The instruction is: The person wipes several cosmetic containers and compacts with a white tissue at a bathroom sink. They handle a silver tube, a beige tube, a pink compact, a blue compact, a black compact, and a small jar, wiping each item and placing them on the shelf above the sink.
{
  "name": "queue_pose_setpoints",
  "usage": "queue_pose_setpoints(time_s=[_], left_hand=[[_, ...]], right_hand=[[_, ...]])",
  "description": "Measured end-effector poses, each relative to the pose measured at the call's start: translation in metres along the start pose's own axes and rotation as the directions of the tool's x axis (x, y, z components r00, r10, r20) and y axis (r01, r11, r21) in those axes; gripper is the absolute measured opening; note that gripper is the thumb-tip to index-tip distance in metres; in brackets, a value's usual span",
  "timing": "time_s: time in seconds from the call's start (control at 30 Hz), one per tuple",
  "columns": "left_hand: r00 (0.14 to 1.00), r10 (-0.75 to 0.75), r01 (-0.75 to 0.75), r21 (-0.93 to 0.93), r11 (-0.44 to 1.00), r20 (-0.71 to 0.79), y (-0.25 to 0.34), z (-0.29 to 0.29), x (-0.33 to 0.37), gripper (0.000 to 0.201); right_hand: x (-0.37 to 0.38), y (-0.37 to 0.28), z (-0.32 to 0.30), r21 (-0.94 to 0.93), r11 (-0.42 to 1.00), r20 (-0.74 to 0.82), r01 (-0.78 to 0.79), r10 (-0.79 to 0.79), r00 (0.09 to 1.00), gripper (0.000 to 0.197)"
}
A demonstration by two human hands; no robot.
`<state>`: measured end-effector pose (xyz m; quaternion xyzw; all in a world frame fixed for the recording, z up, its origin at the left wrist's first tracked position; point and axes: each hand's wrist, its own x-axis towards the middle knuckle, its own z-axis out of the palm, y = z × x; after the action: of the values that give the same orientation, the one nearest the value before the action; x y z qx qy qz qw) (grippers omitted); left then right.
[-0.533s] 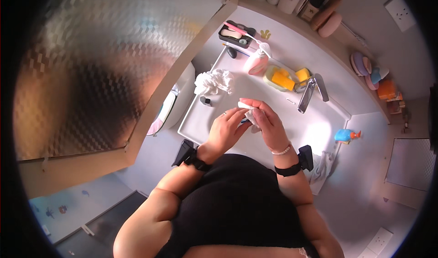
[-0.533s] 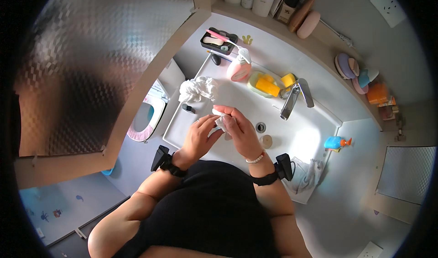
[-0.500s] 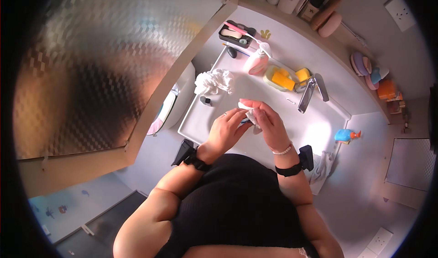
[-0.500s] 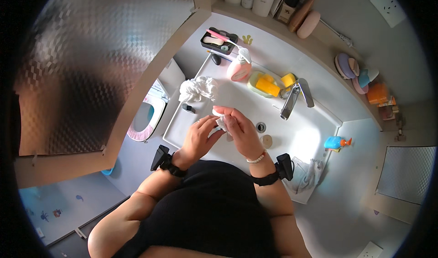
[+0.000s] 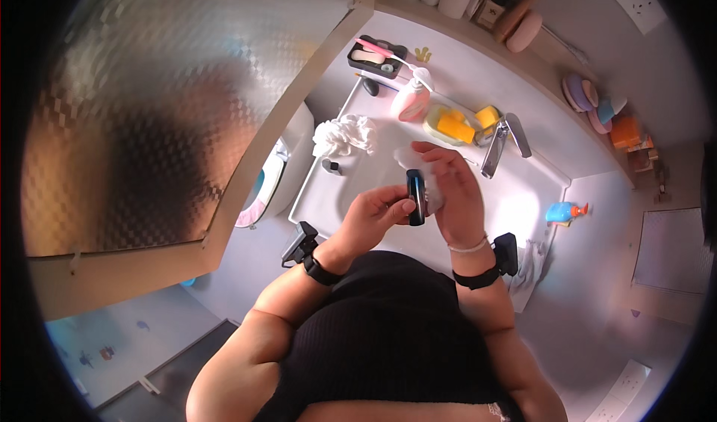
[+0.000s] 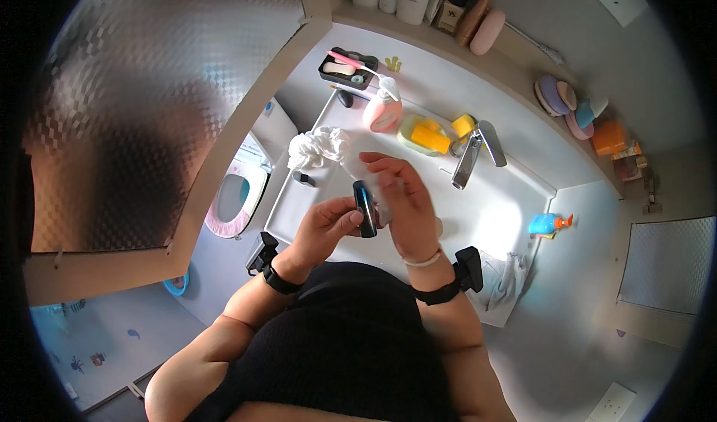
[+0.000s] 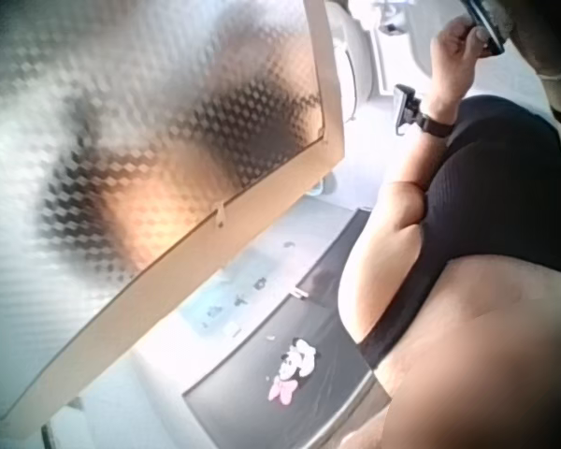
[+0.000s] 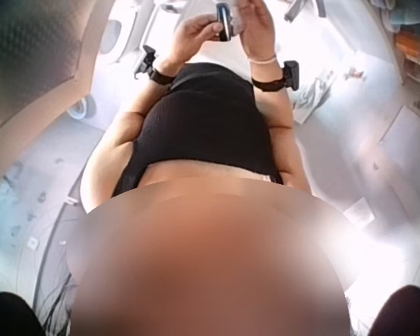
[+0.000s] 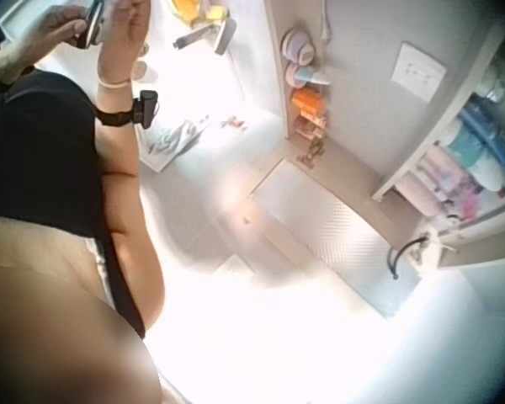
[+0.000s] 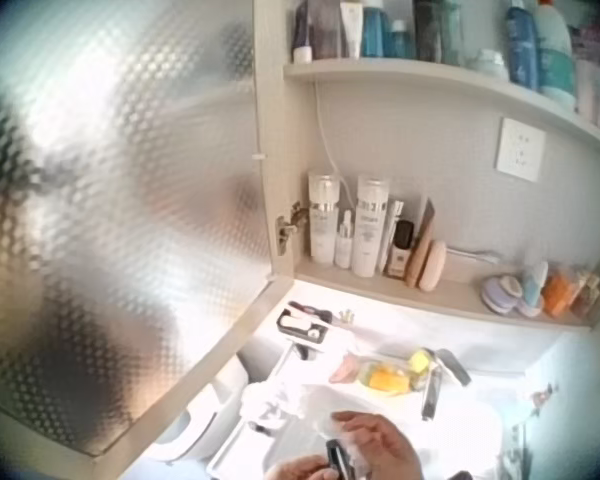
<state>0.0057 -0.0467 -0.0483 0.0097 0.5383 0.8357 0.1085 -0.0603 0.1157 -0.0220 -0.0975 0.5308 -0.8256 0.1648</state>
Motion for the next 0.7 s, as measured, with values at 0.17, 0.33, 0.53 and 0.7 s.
queue_pose_setpoints(time_s=[0.17, 0.33, 0.53, 0.7], left_hand=[[0.994, 0.038, -0.032, 0.055, 0.998, -0.103, 0.007, 0.002, 0.001, 0.029], [0.976, 0.129, -0.124, 0.04, 0.991, -0.178, 0.014, -0.002, 0.003, 0.032], [0.988, 0.095, -0.107, -0.092, 0.99, -0.123, 0.025, -0.007, 0.004, 0.042], [0.99, 0.043, -0.035, 0.063, 0.997, -0.132, 0.02, 0.009, 0.004, 0.036]], right_hand=[[-0.007, 0.007, 0.012, -0.383, 0.884, 0.095, 0.268, -0.251, 0.963, 0.014], [-0.013, 0.001, -0.002, -0.652, 0.633, 0.287, 0.417, -0.303, 0.909, 0.013], [-0.019, -0.017, -0.007, -0.693, 0.715, -0.143, -0.094, -0.008, 0.99, 0.011], [-0.009, -0.028, 0.004, -0.317, 0.941, -0.107, 0.121, -0.162, 0.981, 0.031]])
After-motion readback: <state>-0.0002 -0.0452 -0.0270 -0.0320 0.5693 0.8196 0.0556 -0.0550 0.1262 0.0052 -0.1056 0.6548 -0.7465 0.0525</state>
